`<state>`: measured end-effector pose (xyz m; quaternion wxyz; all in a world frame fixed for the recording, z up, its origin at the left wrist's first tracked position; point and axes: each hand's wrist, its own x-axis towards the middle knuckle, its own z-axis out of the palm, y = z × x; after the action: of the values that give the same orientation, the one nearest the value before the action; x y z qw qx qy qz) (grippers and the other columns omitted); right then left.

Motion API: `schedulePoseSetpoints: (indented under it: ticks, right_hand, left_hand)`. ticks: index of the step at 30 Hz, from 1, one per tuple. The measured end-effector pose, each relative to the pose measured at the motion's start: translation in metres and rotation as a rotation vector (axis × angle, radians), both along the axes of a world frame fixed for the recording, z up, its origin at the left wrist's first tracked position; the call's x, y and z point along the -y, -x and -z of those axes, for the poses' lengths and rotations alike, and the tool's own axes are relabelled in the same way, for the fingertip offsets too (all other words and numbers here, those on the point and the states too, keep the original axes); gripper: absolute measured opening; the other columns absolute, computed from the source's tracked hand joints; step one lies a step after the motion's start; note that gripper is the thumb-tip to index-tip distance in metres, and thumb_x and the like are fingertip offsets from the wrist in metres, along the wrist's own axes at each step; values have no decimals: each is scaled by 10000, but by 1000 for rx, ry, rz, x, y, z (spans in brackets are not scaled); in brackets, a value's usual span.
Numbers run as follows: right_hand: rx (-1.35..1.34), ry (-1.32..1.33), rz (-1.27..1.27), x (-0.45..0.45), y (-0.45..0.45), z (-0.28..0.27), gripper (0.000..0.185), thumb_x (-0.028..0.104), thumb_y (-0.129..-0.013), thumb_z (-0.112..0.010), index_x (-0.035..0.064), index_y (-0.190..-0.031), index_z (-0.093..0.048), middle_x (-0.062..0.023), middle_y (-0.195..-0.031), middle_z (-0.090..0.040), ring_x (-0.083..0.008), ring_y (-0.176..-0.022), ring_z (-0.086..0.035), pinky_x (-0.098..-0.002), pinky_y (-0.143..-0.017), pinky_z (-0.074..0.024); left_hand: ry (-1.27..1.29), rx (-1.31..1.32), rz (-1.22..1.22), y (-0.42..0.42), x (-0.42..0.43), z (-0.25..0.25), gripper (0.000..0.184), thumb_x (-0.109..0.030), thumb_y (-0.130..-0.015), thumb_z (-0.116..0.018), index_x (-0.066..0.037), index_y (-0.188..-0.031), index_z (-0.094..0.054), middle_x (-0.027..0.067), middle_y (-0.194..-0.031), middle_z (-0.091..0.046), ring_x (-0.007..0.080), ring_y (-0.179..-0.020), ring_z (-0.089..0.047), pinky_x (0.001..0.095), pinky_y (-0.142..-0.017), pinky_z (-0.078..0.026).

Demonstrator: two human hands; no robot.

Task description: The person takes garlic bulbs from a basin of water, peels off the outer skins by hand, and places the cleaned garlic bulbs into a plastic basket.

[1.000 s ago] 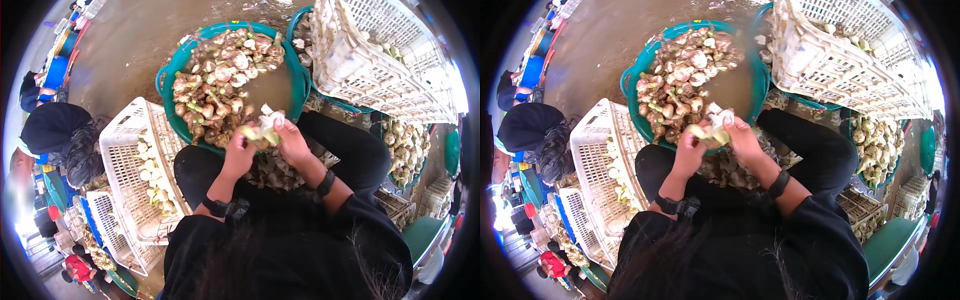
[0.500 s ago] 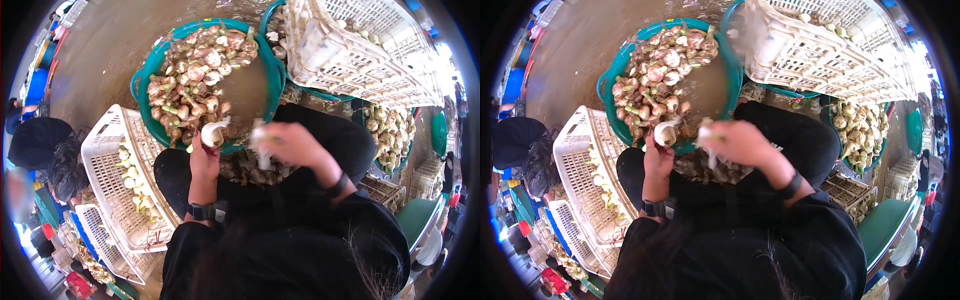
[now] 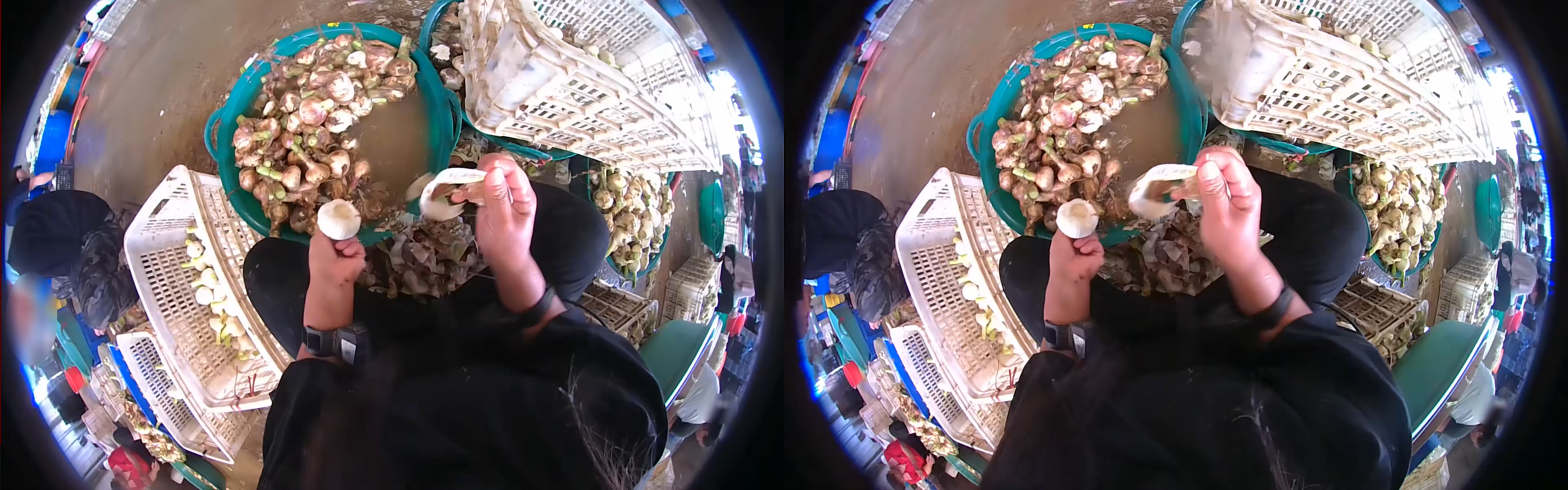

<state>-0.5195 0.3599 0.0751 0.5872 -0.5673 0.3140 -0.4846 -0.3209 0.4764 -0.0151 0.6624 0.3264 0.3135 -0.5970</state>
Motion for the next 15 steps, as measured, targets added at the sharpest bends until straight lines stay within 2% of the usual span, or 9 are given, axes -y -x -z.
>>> schedulePoseSetpoints:
  ticks: [1, 3, 4, 5, 6, 7, 8, 11, 15]
  right_hand:
    - [-191, 182, -64, 11, 8, 8, 197, 231, -861, -537, 35, -874, -544, -94, -812, -546, -185, -774, -584, -294, -617, -464]
    - [-712, 450, -657, 11, 10, 31, 329, 365, -819, -563, 56, -932, -556, -127, -853, -585, -276, -799, -594, -358, -662, -473]
    - [-1003, 452, -699, -4, 5, 21, 442, 472, -769, -557, 80, -973, -564, -142, -892, -598, -328, -833, -568, -401, -706, -462]
    - [-932, 482, -539, -16, -6, 27, 441, 467, -716, -621, 78, -918, -573, -112, -839, -592, -298, -806, -580, -374, -684, -461]
    - [-931, 440, -494, -23, -24, 24, 440, 480, -717, -608, 77, -887, -564, -102, -810, -584, -305, -786, -576, -376, -670, -462]
    - [-793, 576, -354, -30, -38, 23, 455, 495, -709, -607, 60, -826, -544, -102, -752, -563, -299, -713, -575, -375, -619, -463]
    - [-885, 642, -298, -38, -53, 24, 400, 445, -724, -608, 55, -757, -525, -94, -673, -535, -275, -625, -564, -368, -553, -456]
    - [-873, 777, -275, -38, -74, 46, 331, 381, -748, -593, 66, -699, -506, -83, -625, -523, -243, -588, -565, -357, -509, -450]
    - [-642, 679, -251, -39, -83, 78, 245, 279, -775, -569, 77, -660, -492, -77, -602, -522, -238, -581, -571, -374, -496, -454]
  left_hand:
    - [3, 3, 7, 0, 3, -4, 167, -242, -871, -436, -123, -849, -552, -33, -630, -500, 61, -394, -337, 182, -356, -253]
    - [-158, 258, -46, 9, 3, -16, 185, -238, -874, -421, -110, -870, -555, -23, -631, -499, 62, -414, -346, 193, -367, -266]
    - [-146, 302, -51, 15, 5, -23, 205, -239, -875, -413, -94, -890, -557, -11, -645, -506, 69, -438, -365, 205, -384, -292]
    - [-141, 297, -41, 20, 8, -27, 205, -239, -875, -413, -94, -890, -557, -11, -645, -506, 69, -438, -365, 205, -384, -292]
    - [-143, 409, -2, 26, 10, -29, 218, -245, -877, -409, -84, -892, -555, -9, -652, -513, 74, -447, -381, 210, -394, -306]
    - [-147, 524, 33, 33, 13, -34, 231, -250, -880, -405, -74, -894, -554, -6, -659, -521, 78, -457, -396, 216, -404, -321]
    - [-140, 568, -22, 48, 18, -45, 214, -227, -886, -412, -76, -970, -538, 9, -790, -557, 99, -626, -519, 225, -516, -411]
    - [-263, 707, -39, 29, 3, -36, 220, -242, -891, -412, -79, -988, -525, 12, -828, -562, 117, -644, -537, 231, -529, -421]
    - [-392, 833, -94, 28, -1, -38, 241, -267, -886, -450, -46, -887, -547, 20, -665, -544, 84, -461, -454, 225, -424, -398]
